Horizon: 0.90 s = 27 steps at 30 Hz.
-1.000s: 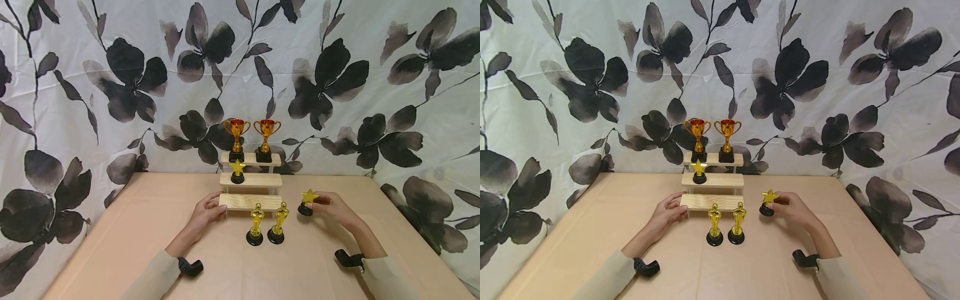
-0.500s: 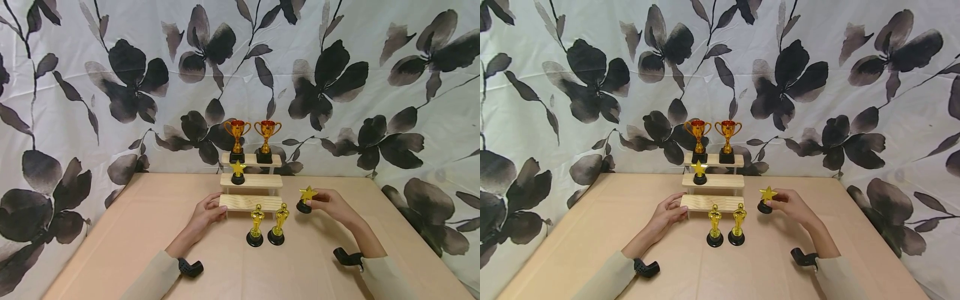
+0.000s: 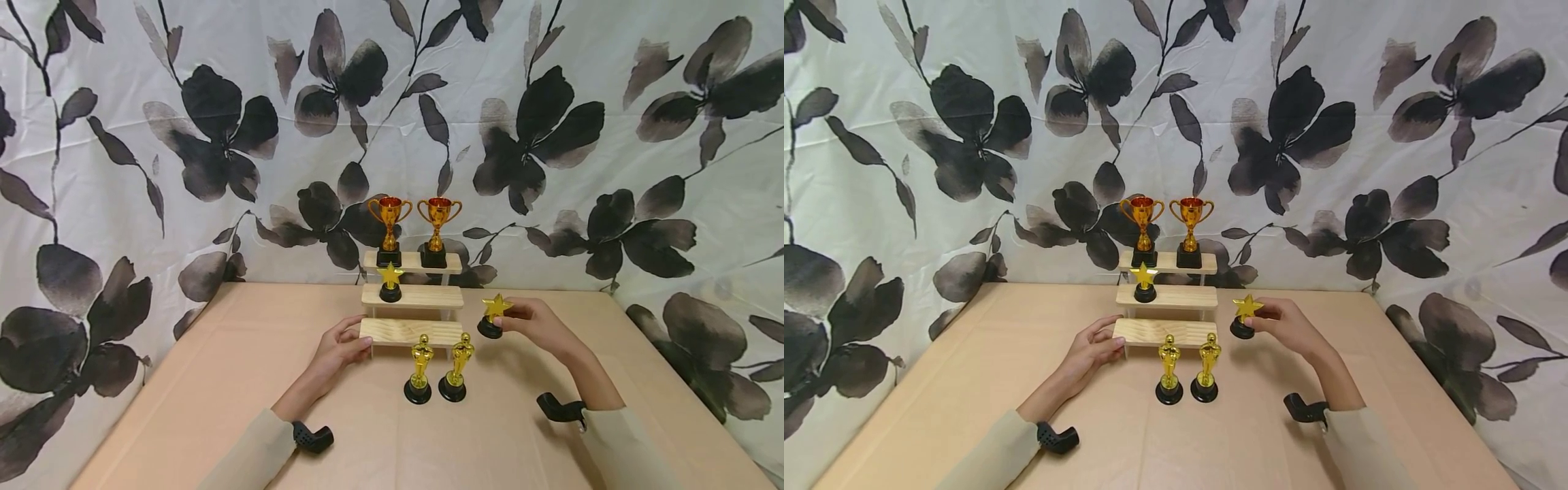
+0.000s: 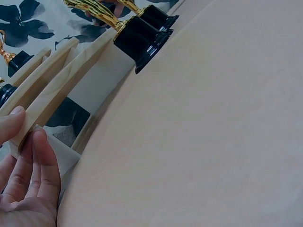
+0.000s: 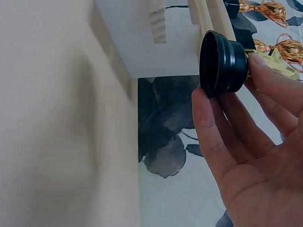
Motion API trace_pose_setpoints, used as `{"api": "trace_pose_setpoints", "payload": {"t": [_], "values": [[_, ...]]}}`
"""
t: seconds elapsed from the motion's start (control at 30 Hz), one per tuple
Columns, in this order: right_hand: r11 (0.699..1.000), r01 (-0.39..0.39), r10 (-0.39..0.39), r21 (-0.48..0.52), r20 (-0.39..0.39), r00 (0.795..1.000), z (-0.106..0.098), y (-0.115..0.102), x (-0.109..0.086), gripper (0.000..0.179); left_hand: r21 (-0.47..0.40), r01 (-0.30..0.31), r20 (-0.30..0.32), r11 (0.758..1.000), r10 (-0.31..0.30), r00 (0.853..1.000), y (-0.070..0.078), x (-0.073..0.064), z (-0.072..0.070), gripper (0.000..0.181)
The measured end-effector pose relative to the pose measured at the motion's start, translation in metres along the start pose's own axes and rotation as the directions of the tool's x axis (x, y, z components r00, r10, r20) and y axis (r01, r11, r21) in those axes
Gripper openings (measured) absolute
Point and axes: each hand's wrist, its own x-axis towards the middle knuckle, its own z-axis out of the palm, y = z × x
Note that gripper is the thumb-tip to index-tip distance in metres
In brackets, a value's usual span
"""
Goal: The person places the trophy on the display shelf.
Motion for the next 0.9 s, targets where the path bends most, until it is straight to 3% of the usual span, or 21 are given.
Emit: {"api": "trace_pose_setpoints", "payload": {"t": [0.27,0.67,0.9], "values": [[0.999,0.035,-0.035,0.025,-0.009,0.999,0.001,-0.008,0.010,0.033,-0.013,-0.004,0.011,1.000,0.004,1.000,0.000,0.002,0.001,0.069],[1.000,0.011,-0.011,0.022,-0.017,1.000,-0.001,-0.017,0.015,0.040,-0.016,-0.010,0.012,1.000,0.010,1.000,-0.001,0.003,0.002,0.068],[0.997,0.017,-0.017,0.077,-0.002,1.000,0.005,-0.013,0.014,0.038,-0.018,-0.009,0.016,1.000,0.009,1.000,-0.003,0.002,-0.002,0.068]]}}
